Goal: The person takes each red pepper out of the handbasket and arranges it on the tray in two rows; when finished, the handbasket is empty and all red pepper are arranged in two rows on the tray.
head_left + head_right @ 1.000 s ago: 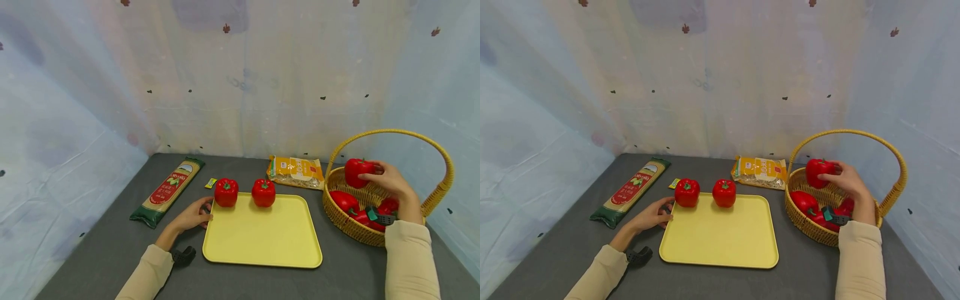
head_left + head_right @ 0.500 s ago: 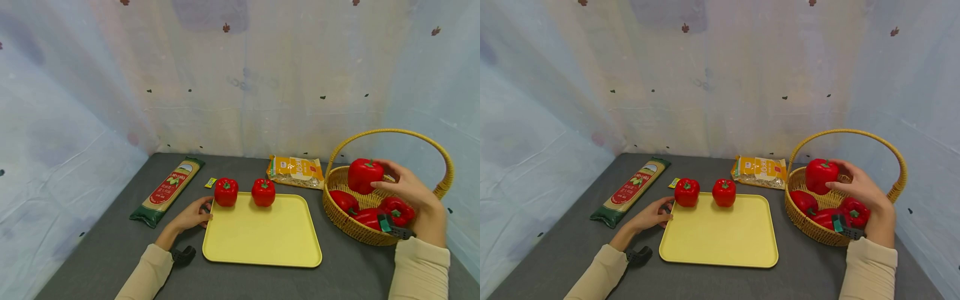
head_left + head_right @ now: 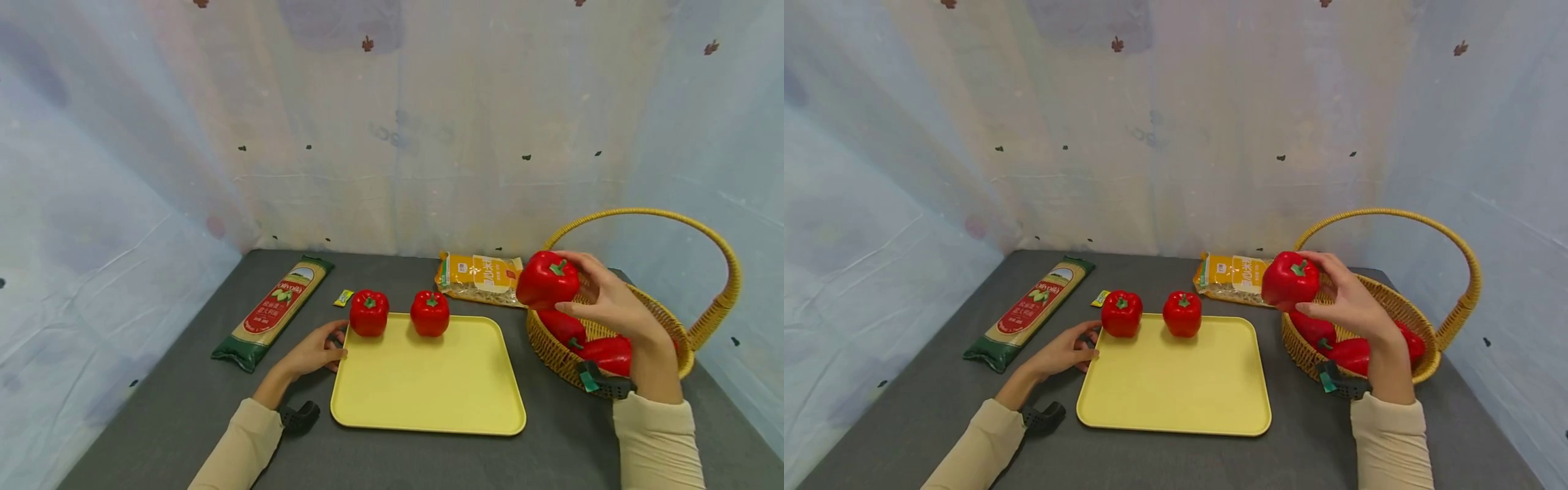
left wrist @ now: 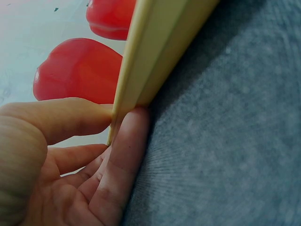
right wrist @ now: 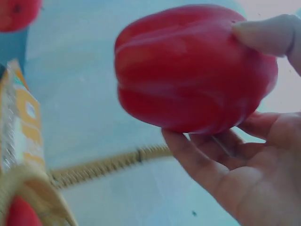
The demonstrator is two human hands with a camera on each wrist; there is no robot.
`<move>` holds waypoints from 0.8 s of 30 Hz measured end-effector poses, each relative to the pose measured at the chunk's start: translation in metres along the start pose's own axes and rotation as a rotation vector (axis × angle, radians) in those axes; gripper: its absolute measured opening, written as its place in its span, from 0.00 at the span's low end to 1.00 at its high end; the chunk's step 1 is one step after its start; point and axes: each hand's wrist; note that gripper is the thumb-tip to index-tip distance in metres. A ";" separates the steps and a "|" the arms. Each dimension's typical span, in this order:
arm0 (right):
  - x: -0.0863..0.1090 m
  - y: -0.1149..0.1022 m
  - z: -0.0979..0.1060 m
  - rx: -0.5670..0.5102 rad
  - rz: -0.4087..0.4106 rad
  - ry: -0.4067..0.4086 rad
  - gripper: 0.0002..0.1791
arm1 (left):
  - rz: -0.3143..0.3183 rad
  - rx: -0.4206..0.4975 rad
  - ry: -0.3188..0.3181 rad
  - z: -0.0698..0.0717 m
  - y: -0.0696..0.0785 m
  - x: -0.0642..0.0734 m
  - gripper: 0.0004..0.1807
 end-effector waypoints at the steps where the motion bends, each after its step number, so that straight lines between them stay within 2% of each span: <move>1: -0.003 0.001 -0.005 -0.014 0.008 -0.001 0.41 | 0.001 -0.001 0.000 0.000 0.000 0.000 0.33; 7: -0.014 0.011 -0.031 -0.044 0.034 -0.031 0.41 | 0.002 -0.012 0.003 0.000 0.001 0.001 0.34; 11: -0.018 0.019 -0.043 0.002 0.026 -0.046 0.40 | 0.005 -0.009 0.006 -0.001 0.002 0.002 0.34; 20: -0.025 0.028 -0.064 0.063 -0.101 -0.111 0.42 | 0.004 -0.010 0.013 0.000 0.000 0.000 0.34; 24: -0.028 0.036 -0.075 0.079 -0.111 -0.159 0.43 | 0.000 -0.018 0.015 0.000 0.000 0.000 0.34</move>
Point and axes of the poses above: each hand's wrist, its own x-axis away from the middle knuckle, its own z-axis out of the back of the hand, y = z × x, and after that the axes turned 4 degrees about z, right-handed
